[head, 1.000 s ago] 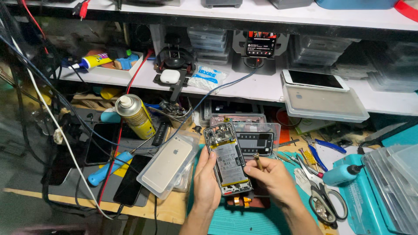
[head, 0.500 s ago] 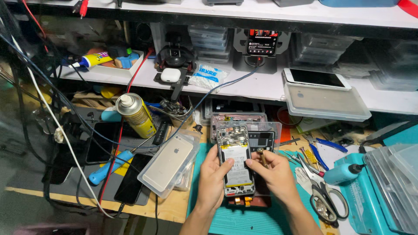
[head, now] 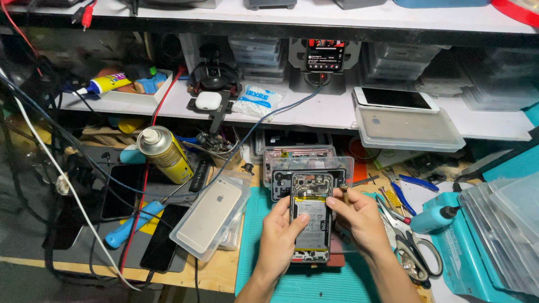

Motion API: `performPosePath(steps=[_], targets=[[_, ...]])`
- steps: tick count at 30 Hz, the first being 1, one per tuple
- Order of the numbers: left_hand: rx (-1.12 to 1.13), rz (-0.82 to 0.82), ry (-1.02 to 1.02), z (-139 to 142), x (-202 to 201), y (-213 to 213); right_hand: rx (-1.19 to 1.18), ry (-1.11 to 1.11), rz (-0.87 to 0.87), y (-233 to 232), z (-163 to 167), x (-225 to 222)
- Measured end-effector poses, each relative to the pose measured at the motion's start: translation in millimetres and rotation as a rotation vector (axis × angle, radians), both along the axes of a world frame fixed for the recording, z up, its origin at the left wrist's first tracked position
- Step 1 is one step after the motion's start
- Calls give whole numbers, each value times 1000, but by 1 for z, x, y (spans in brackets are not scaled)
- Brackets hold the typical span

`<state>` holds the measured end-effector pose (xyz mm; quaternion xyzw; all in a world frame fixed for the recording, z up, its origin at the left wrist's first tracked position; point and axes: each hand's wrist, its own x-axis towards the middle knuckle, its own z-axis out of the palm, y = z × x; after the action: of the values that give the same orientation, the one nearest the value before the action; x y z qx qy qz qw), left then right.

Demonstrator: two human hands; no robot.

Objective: The person repairs a disassembled smartphone at a workbench, using a screwdriver to unscrew and remove components from the phone body, lifting out the battery and internal parts, and handling the opened chassis and small components on the mat.

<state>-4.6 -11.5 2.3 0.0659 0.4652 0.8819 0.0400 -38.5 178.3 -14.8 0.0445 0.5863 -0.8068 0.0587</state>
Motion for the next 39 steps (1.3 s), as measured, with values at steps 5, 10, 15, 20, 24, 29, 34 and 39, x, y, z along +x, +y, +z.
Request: performPosePath(steps=[5,10,15,20,24,29,34,39], targets=[[-6,-16,3,0,1,2,-102,-55,51,2,3,-1],[-14,-11,22,-3,-1,2,-110,-48,64,-2,6,-3],[-19,-11,18,-7,0,2,-40,-77,21,-10,13,-1],[88,109,-77,-8,-7,-11,368,113,-78,-7,18,-1],[201,196,-66,-3,-14,-44,635,38,44,7,29,1],[213,228,-100,5,-13,-76,872,253,329,6,44,16],[220,270,-117,10,-8,-84,969,451,367,-19,53,31],[201,262,-136,10,-5,-81,1340,262,302,-51,52,29]])
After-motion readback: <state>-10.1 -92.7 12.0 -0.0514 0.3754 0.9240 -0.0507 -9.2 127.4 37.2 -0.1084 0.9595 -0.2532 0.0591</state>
